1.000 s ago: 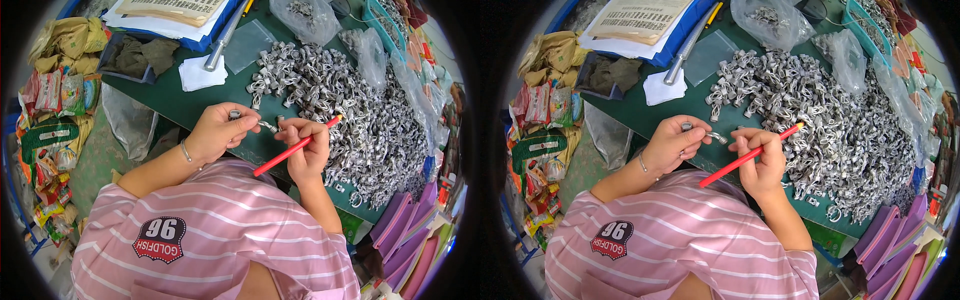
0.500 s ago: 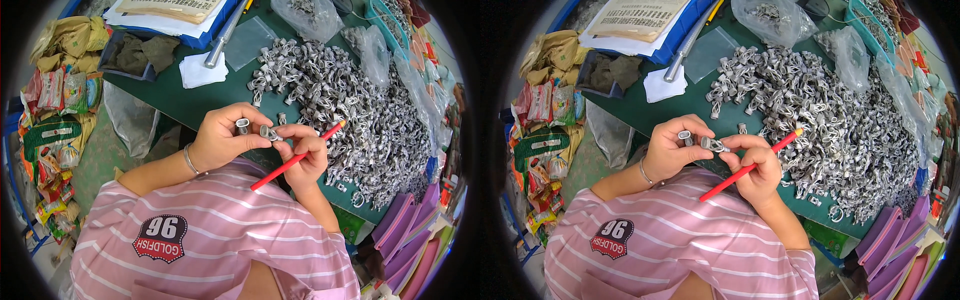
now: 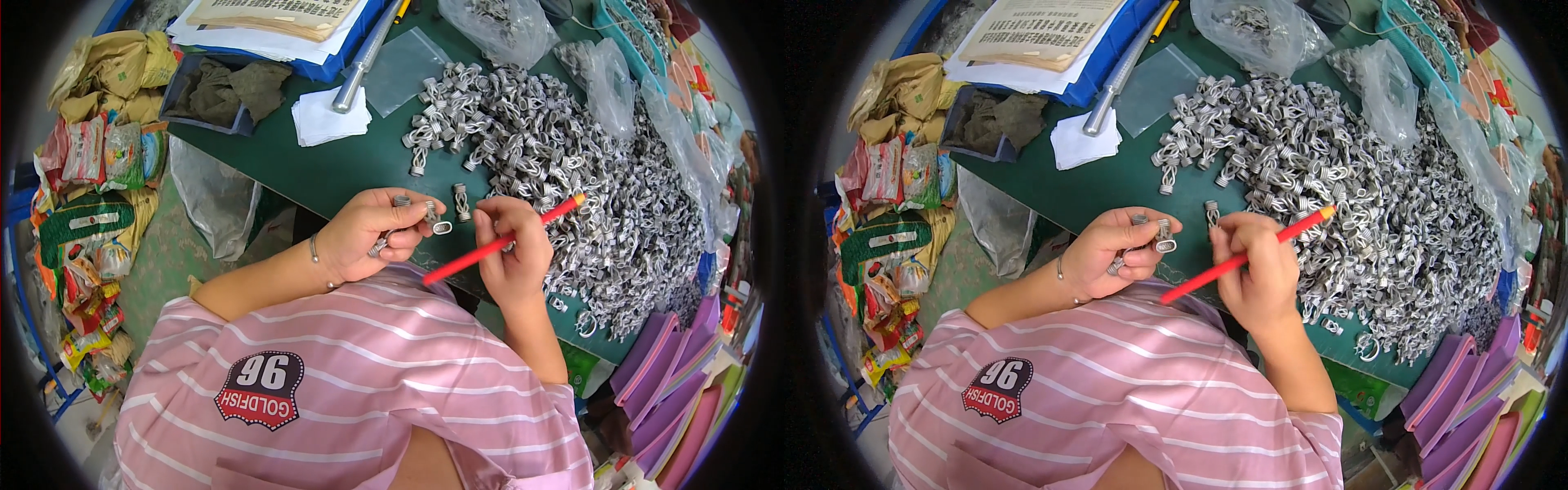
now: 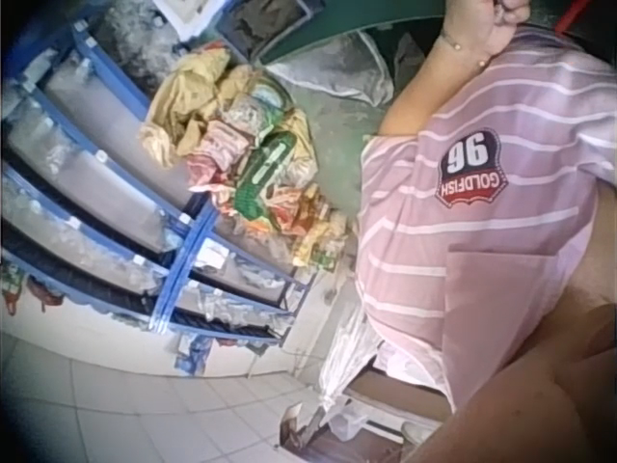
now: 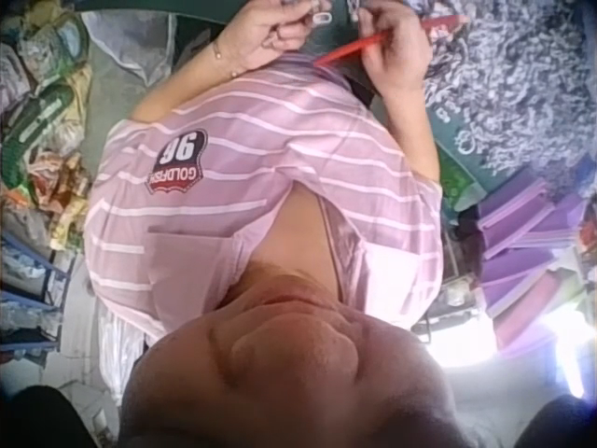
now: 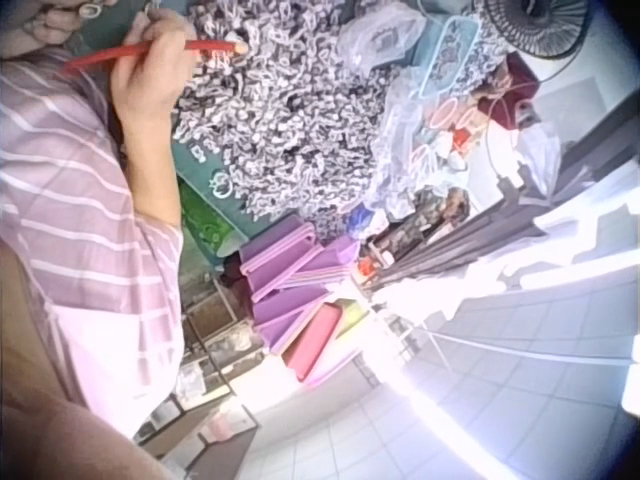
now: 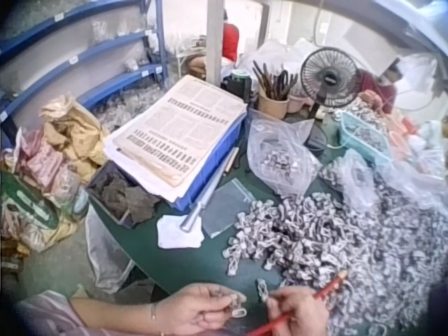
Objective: The person manually fits small metal parts together from a large pile on an assembly table, using a pen as an alignment or guiding tool.
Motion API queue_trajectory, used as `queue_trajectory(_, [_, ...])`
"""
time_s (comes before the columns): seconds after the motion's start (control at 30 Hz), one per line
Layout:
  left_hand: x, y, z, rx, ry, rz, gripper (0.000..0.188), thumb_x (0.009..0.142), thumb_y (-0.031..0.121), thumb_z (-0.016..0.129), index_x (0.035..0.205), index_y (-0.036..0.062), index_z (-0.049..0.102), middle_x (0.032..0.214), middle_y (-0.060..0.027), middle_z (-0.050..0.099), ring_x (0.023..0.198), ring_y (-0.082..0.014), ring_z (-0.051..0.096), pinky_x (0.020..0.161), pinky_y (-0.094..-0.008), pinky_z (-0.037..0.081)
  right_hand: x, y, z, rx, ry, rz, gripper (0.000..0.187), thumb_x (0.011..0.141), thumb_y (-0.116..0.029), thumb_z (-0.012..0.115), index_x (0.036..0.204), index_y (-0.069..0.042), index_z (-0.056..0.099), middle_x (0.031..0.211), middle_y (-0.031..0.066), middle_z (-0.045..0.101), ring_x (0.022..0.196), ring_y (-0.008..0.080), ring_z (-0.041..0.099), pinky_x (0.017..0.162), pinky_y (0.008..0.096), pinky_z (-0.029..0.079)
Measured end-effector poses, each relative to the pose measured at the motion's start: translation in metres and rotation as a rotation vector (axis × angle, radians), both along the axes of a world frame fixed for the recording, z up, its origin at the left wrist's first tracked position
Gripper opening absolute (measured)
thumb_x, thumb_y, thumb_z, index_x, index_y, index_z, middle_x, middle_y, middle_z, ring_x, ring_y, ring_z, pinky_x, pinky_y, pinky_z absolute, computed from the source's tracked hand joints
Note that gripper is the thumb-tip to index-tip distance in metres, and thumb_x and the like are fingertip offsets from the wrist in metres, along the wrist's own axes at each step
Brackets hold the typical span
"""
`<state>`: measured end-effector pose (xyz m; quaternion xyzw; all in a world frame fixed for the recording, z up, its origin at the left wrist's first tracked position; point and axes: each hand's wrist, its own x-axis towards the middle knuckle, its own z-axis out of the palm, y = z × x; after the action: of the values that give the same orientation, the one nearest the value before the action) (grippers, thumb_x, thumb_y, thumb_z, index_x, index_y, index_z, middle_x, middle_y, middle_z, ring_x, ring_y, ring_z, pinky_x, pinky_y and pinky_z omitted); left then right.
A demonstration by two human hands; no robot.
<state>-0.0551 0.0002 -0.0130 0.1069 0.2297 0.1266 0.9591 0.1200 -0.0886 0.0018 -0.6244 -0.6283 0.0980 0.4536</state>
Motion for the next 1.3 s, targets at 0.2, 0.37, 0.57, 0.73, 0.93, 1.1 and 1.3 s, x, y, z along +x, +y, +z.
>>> queue_trajectory(0.2, [0.001, -0.001, 0.004, 0.081, 0.042, 0.026, 0.02, 0.087, 0.008, 0.05, 0.102, -0.0036, 0.053, 0.074, -0.0033, 0.05, 0.051, -0.0037, 0.037, 0.043, -0.0171, 0.028, 0.004, 0.0, 0.002, -0.27, -0.501, 0.053, 0.022, 0.062, -0.004, 0.066, 0.073, -0.007, 0.048, 0.08, 0.0085, 0.058, 0.074, 0.0267, 0.052, 0.066, 0.0381, 0.036])
queue_trajectory(0.37, [0.005, 0.001, 0.006, 0.13, 0.124, 0.04, 0.019, 0.087, 0.009, 0.05, 0.102, -0.0029, 0.052, 0.076, -0.0052, 0.052, 0.049, -0.0034, 0.037, 0.042, -0.0163, 0.028, 0.0, 0.005, 0.012, 0.074, 0.228, 0.205, 0.024, 0.065, 0.002, 0.067, 0.079, -0.004, 0.047, 0.093, 0.0165, 0.06, 0.068, 0.0259, 0.058, 0.056, 0.0316, 0.047])
queue_trajectory(0.57, [0.021, -0.005, 0.019, 0.274, 0.268, -0.076, 0.021, 0.088, 0.012, 0.048, 0.103, -0.0033, 0.051, 0.071, -0.0058, 0.049, 0.047, -0.004, 0.035, 0.04, -0.0161, 0.027, 0.034, 0.001, 0.036, 0.22, 0.006, 0.194, 0.021, 0.063, 0.007, 0.064, 0.076, -0.003, 0.051, 0.082, 0.0133, 0.06, 0.065, 0.0264, 0.058, 0.055, 0.0307, 0.047])
queue_trajectory(0.73, [0.017, 0.0, 0.006, 0.286, 0.298, -0.04, 0.016, 0.086, 0.009, 0.051, 0.098, -0.0009, 0.052, 0.067, -0.0047, 0.048, 0.047, -0.0048, 0.036, 0.038, -0.0168, 0.028, 0.194, -0.01, 0.107, 0.646, -0.159, -0.535, 0.016, 0.078, 0.003, 0.056, 0.072, -0.003, 0.043, 0.076, 0.0104, 0.059, 0.066, 0.0148, 0.054, 0.06, 0.0252, 0.045])
queue_trajectory(0.93, [0.024, -0.006, 0.007, 0.245, 0.315, -0.046, 0.011, 0.084, 0.008, 0.052, 0.092, 0.0011, 0.052, 0.066, -0.0033, 0.049, 0.047, -0.0052, 0.039, 0.037, -0.0173, 0.029, 0.376, -0.11, 0.151, 0.394, -0.069, -1.081, 0.018, 0.08, -0.006, 0.059, 0.083, -0.002, 0.043, 0.077, 0.0085, 0.056, 0.067, 0.0156, 0.06, 0.052, 0.023, 0.048])
queue_trajectory(1.1, [0.015, -0.003, 0.004, 0.22, 0.357, 0.014, 0.01, 0.084, 0.008, 0.052, 0.092, 0.002, 0.052, 0.067, -0.0031, 0.049, 0.047, -0.0054, 0.039, 0.037, -0.0172, 0.029, 0.302, -0.077, 0.139, 0.473, 0.11, -0.844, 0.015, 0.082, -0.005, 0.056, 0.08, -0.004, 0.041, 0.075, 0.0089, 0.056, 0.071, 0.0176, 0.062, 0.049, 0.0225, 0.048])
queue_trajectory(1.3, [0.018, 0.004, 0.008, 0.264, 0.335, 0.08, 0.013, 0.084, 0.01, 0.053, 0.094, 0.0006, 0.052, 0.068, -0.0016, 0.046, 0.049, -0.0053, 0.036, 0.04, -0.0176, 0.026, 0.122, -0.038, 0.074, 0.144, 0.3, -0.133, 0.016, 0.078, 0.001, 0.058, 0.075, -0.004, 0.043, 0.076, 0.0112, 0.058, 0.065, 0.0169, 0.055, 0.056, 0.027, 0.044])
